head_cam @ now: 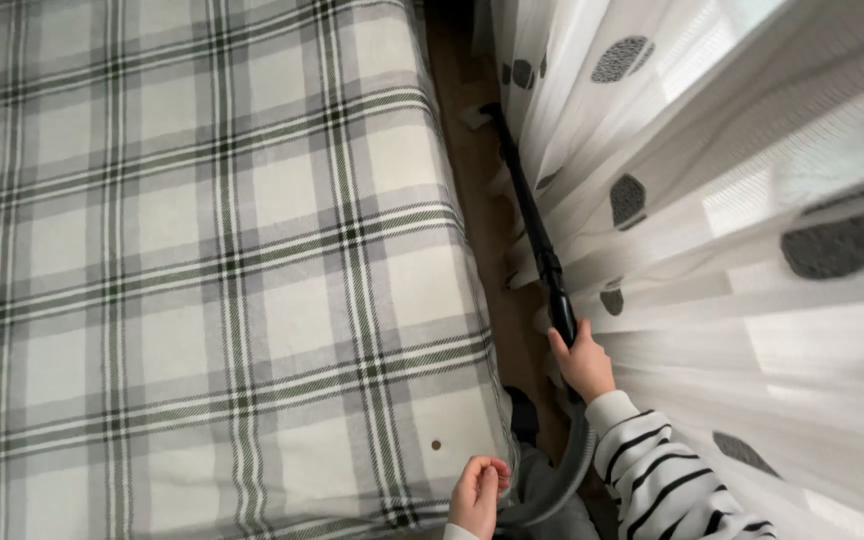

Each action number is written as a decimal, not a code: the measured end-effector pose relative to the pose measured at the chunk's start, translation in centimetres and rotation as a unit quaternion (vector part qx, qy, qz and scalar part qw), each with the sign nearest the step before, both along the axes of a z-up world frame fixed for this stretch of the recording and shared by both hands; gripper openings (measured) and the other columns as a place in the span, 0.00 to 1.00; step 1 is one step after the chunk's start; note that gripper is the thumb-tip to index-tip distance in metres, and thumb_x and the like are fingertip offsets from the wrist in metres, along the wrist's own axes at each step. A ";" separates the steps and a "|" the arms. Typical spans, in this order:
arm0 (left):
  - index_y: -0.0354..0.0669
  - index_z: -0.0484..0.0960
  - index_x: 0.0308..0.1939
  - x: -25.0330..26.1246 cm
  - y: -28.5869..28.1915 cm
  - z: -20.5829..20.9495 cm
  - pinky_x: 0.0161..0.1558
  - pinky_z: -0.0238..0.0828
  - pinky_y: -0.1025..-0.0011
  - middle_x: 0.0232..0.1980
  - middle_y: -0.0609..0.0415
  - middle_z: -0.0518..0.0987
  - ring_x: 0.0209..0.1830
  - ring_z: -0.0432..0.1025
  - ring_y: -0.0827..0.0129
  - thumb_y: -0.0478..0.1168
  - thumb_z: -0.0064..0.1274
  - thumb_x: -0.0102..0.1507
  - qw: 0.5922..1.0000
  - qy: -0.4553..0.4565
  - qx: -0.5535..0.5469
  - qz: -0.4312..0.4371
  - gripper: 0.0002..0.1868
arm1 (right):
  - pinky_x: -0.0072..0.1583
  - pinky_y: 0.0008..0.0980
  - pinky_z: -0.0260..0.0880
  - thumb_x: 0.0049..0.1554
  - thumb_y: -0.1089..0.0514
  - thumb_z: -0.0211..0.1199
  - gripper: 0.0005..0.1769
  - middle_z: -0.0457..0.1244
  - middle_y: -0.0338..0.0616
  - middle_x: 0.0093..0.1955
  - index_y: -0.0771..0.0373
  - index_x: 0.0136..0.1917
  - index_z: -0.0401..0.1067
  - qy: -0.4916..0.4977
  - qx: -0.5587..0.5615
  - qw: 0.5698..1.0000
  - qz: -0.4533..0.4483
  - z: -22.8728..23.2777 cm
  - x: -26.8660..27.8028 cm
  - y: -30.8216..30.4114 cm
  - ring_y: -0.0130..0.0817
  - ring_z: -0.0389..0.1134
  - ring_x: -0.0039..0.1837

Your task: Vacuuming the floor in a bedroom, including cleaning under the bed and around furniture.

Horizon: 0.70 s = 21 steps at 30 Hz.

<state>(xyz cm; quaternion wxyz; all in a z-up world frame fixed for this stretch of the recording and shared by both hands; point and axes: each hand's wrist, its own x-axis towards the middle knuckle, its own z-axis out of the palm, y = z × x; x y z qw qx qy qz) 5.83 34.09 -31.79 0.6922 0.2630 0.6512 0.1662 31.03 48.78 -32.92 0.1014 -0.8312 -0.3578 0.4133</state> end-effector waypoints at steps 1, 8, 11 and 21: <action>0.47 0.83 0.42 -0.4 -0.7 0.9 0.44 0.73 0.78 0.41 0.62 0.85 0.38 0.79 0.76 0.44 0.40 0.72 1.000 0.000 0.004 -0.007 0.15 | 0.52 0.60 0.67 0.61 0.29 0.46 0.35 0.69 0.60 0.53 0.54 0.70 0.56 0.000 0.004 1.000 -0.007 0.7 -0.7 -2.3 0.70 0.69 0.53; 0.53 0.81 0.44 -2.4 -7.1 4.9 0.48 0.73 0.79 0.45 0.66 0.85 0.42 0.79 0.80 0.47 0.37 0.73 0.990 0.023 -0.055 -0.130 0.15 | 0.54 0.53 0.69 0.59 0.30 0.50 0.35 0.72 0.57 0.54 0.51 0.70 0.57 -0.001 -0.038 0.999 -0.028 3.5 -5.2 -19.0 0.66 0.71 0.55; 0.53 0.81 0.43 -2.6 -9.6 4.4 0.46 0.74 0.80 0.44 0.66 0.85 0.41 0.78 0.80 0.47 0.38 0.73 0.987 0.026 -0.061 -0.148 0.15 | 0.52 0.50 0.71 0.59 0.30 0.51 0.37 0.72 0.54 0.53 0.50 0.74 0.55 -0.003 -0.056 0.998 -0.022 6.0 -6.6 -24.5 0.62 0.73 0.53; 0.52 0.81 0.44 -0.6 -12.0 3.9 0.46 0.74 0.80 0.45 0.65 0.85 0.41 0.77 0.80 0.47 0.37 0.73 0.981 0.033 -0.094 -0.165 0.15 | 0.52 0.45 0.70 0.59 0.30 0.52 0.31 0.74 0.49 0.47 0.45 0.69 0.57 -0.007 -0.088 0.996 -0.007 7.5 -5.9 -30.0 0.60 0.73 0.51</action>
